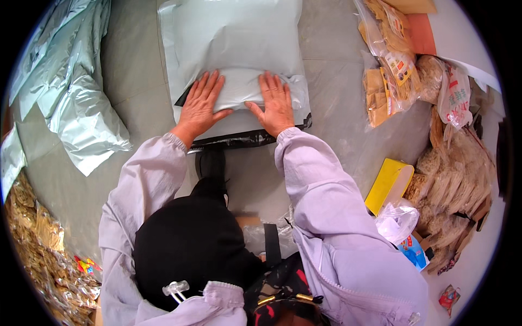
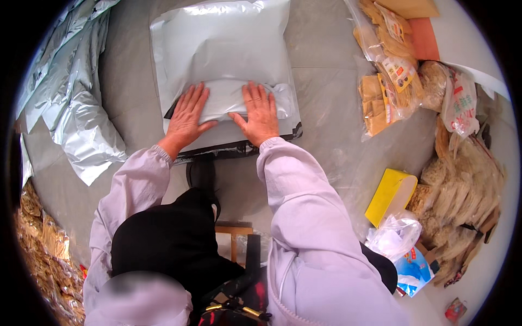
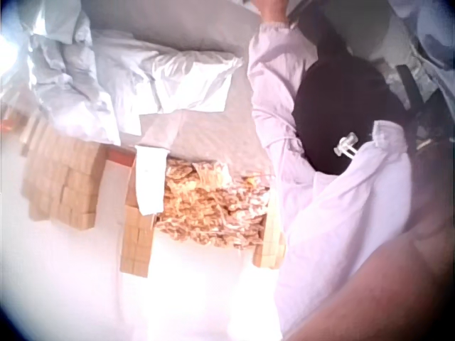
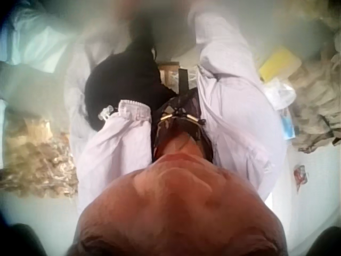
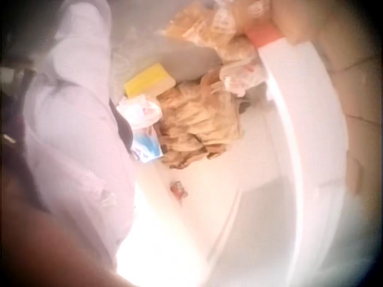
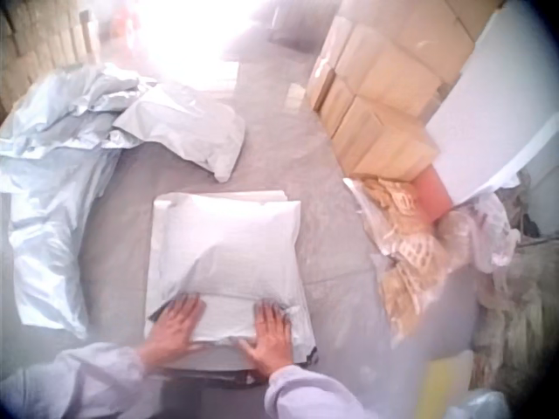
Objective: The person repeatedly picks up packages of flat, yellow food items and places them into white shipping envelopes. They then fold the top of the envelope over and seal it by pressing down on the closure strip. This process is repeated for multiple items in a continuous loop.
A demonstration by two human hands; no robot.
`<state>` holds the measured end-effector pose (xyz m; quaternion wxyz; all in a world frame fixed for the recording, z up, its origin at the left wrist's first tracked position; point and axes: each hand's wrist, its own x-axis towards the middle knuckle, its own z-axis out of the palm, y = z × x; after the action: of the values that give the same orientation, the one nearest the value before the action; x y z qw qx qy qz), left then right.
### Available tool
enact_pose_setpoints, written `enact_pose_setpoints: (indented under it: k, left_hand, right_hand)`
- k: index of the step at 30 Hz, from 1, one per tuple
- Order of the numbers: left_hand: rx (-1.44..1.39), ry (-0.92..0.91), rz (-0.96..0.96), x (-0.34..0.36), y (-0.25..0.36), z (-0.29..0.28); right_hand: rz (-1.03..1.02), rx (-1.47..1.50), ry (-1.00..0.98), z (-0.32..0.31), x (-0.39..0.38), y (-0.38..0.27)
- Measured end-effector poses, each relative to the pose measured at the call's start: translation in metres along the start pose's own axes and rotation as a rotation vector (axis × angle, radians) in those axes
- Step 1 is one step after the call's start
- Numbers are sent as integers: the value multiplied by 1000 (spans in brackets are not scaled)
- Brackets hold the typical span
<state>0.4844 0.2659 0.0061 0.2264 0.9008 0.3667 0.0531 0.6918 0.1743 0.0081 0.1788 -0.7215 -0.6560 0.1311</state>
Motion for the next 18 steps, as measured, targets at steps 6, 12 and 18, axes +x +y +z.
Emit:
enact_pose_setpoints:
  k: [6,12,18]
  left_hand:
    - [-133,54,-228,-23,-20,-3]
    - [-702,153,-399,-29,-37,9]
    - [-2250,-366,-531,-45,-13,-90]
  right_hand:
    - [240,27,125,-1,5,28]
    - [619,548,-60,-1,27,67]
    - [580,1497,-286,-172,66,-53]
